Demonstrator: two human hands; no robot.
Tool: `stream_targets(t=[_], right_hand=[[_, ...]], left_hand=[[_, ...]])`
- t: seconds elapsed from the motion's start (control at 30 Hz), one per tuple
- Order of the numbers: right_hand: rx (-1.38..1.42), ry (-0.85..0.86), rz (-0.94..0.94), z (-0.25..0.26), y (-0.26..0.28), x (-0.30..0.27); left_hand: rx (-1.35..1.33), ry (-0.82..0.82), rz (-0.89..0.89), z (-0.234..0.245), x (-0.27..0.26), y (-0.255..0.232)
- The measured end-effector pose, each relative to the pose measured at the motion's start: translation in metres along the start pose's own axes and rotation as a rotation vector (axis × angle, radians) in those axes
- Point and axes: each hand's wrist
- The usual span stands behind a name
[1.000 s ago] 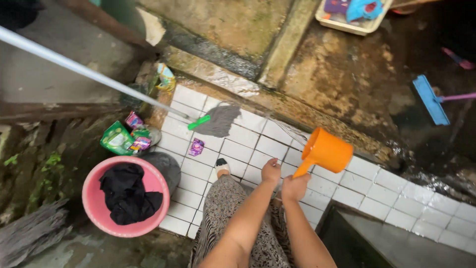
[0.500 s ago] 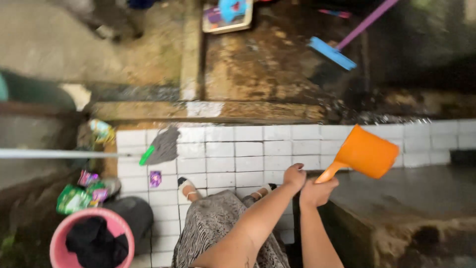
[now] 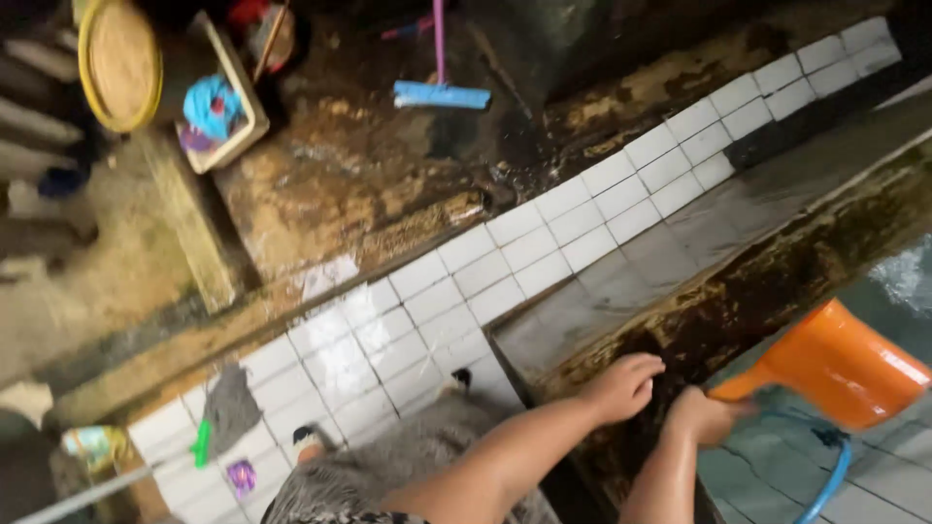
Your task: The recorder is mopping the tiled floor in a bathroom or wash area using a mop and water from a basin.
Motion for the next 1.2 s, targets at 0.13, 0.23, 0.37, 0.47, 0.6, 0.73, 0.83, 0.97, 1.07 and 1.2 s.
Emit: stream_targets(t=[0.13, 0.23, 0.37, 0.47, 0.6, 0.73, 0.83, 0.97, 1.07, 1.2], right_hand=[[-0.308, 0.234, -0.237, -0.071, -0.063, 0.086], [-0.397, 0.537, -0.173, -0.12, -0.103, 0.106], [0.57, 0.63, -0.399, -0.076, -0.085, 0.076], [1.157, 0.657, -0.618, -0.016, -0.091, 0.059], [1.31, 0.717, -0.479, 0.074, -0.083, 0.011], [1.265, 0.705, -0.331, 0.158, -0.044, -0.05], [1.202, 0.725, -0.333, 0.202, 0.0, -0.093], [1.306, 0.923, -0.339, 0.198, 0.065, -0.122], [1.205, 0.933, -0.315, 0.162, 0.137, -0.141], [1.096, 0.806, -0.327, 0.101, 0.257, -0.157]], left_hand=[[0.165, 0.126, -0.147, -0.011, 0.012, -0.01], [0.259, 0.143, -0.124, -0.006, 0.012, -0.031], [0.255, 0.157, -0.155, 0.005, 0.02, -0.045], [0.173, 0.179, -0.112, 0.01, 0.022, -0.041], [-0.05, 0.248, 0.045, 0.027, 0.033, -0.033], [-0.078, 0.159, 0.085, 0.066, 0.051, -0.021], [-0.072, -0.046, 0.114, 0.113, 0.079, -0.025], [-0.072, -0.082, 0.333, 0.172, 0.132, -0.019], [-0.051, -0.07, 0.386, 0.206, 0.165, 0.007], [0.015, -0.02, 0.425, 0.223, 0.206, 0.056]])
Point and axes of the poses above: each hand's wrist, its own x-axis towards the middle knuckle, its own z-axis out of the back of the hand, y = z × x, and after that the axes turned 2 degrees about -z, right-handed
